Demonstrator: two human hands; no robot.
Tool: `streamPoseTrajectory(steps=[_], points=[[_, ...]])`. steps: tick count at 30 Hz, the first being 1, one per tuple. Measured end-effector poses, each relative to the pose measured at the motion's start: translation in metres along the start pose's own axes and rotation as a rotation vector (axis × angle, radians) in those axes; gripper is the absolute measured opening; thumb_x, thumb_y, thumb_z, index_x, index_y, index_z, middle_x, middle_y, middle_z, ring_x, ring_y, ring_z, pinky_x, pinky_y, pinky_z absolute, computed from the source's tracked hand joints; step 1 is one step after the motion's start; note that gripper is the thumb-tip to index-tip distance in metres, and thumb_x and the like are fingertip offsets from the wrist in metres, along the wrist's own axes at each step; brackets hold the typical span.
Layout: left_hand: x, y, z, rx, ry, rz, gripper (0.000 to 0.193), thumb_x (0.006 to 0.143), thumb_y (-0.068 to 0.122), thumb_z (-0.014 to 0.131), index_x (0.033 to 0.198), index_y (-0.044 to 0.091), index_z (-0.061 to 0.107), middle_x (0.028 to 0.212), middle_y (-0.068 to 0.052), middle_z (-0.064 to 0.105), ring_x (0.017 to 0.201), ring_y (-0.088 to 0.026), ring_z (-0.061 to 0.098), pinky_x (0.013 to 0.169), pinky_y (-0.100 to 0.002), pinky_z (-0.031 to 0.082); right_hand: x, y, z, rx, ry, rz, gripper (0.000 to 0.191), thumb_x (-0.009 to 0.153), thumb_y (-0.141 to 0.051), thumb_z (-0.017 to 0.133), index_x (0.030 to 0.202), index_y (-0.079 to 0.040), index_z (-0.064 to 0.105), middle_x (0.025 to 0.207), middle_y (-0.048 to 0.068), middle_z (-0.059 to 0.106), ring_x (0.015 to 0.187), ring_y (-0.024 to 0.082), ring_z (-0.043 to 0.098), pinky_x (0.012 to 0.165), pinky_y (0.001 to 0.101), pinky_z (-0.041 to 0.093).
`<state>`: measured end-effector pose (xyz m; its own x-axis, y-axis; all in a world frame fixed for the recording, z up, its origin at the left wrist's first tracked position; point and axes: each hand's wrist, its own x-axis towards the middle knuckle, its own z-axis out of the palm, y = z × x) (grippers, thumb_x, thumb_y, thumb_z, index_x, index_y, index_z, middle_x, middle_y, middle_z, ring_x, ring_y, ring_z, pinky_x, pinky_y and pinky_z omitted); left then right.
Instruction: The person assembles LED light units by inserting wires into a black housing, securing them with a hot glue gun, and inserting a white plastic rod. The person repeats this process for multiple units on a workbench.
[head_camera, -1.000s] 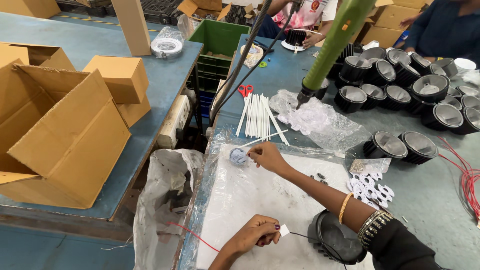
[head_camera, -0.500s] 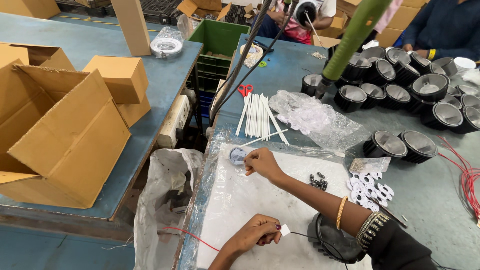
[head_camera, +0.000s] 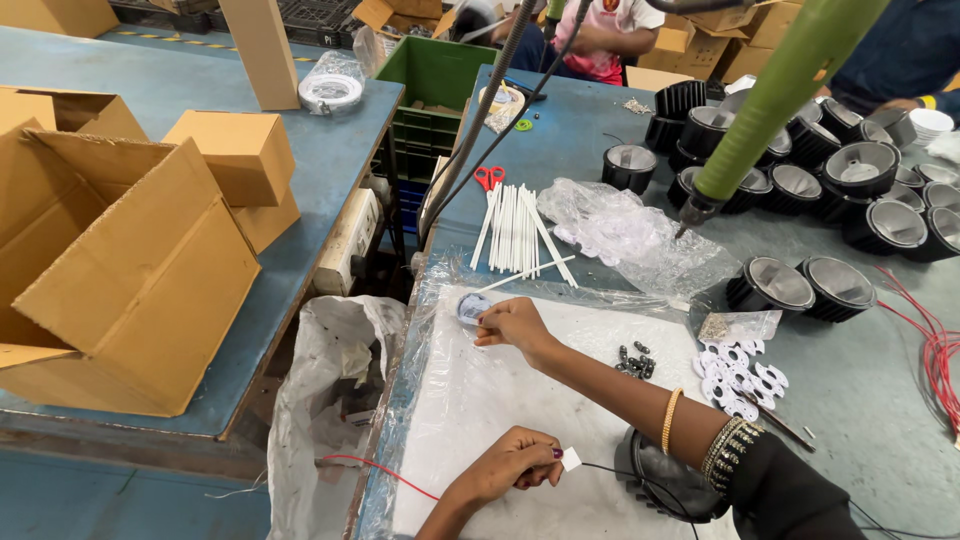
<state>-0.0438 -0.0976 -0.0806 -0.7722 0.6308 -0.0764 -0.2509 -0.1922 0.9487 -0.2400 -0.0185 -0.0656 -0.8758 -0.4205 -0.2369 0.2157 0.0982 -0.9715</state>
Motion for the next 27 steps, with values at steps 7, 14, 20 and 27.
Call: streamPoseTrajectory(steps=[7,14,20,27], points=[[0.000,-0.002,-0.001,-0.004,-0.001,-0.006,0.033,0.100,0.024,0.053,0.076,0.004,0.064,0.059,0.004,0.043,0.053,-0.006,0.035,0.049,-0.024,0.027,0.005,0.008,-0.006,0.084,-0.027,0.027,0.020,0.092,0.002,0.061,0.102,0.018,0.067,0.088,0.020,0.071,0.076,0.025,0.075,0.077,0.0327,0.067],[0.000,-0.004,-0.006,-0.021,0.065,-0.001,0.036,0.100,0.028,0.050,0.076,0.004,0.062,0.060,0.003,0.045,0.052,-0.007,0.036,0.049,-0.024,0.028,0.004,0.009,-0.009,0.123,-0.027,0.067,0.020,0.093,0.002,0.061,0.105,0.017,0.066,0.091,0.020,0.071,0.080,0.024,0.074,0.080,0.0311,0.065],[-0.002,-0.002,-0.007,-0.123,0.090,0.040,0.034,0.101,0.029,0.048,0.078,0.005,0.057,0.061,0.006,0.037,0.052,-0.006,0.032,0.048,-0.024,0.025,0.002,0.005,-0.012,0.119,-0.035,0.059,0.020,0.094,0.002,0.061,0.107,0.017,0.065,0.091,0.018,0.071,0.080,0.022,0.073,0.081,0.0307,0.066],[-0.002,0.002,-0.006,-0.102,0.098,0.003,0.034,0.100,0.028,0.047,0.076,0.006,0.056,0.059,0.006,0.035,0.051,-0.006,0.029,0.047,-0.024,0.024,-0.001,0.003,-0.007,-0.268,-0.007,-0.228,0.018,0.094,0.002,0.061,0.106,0.008,0.073,0.085,0.015,0.073,0.068,0.016,0.071,0.065,0.0287,0.066]])
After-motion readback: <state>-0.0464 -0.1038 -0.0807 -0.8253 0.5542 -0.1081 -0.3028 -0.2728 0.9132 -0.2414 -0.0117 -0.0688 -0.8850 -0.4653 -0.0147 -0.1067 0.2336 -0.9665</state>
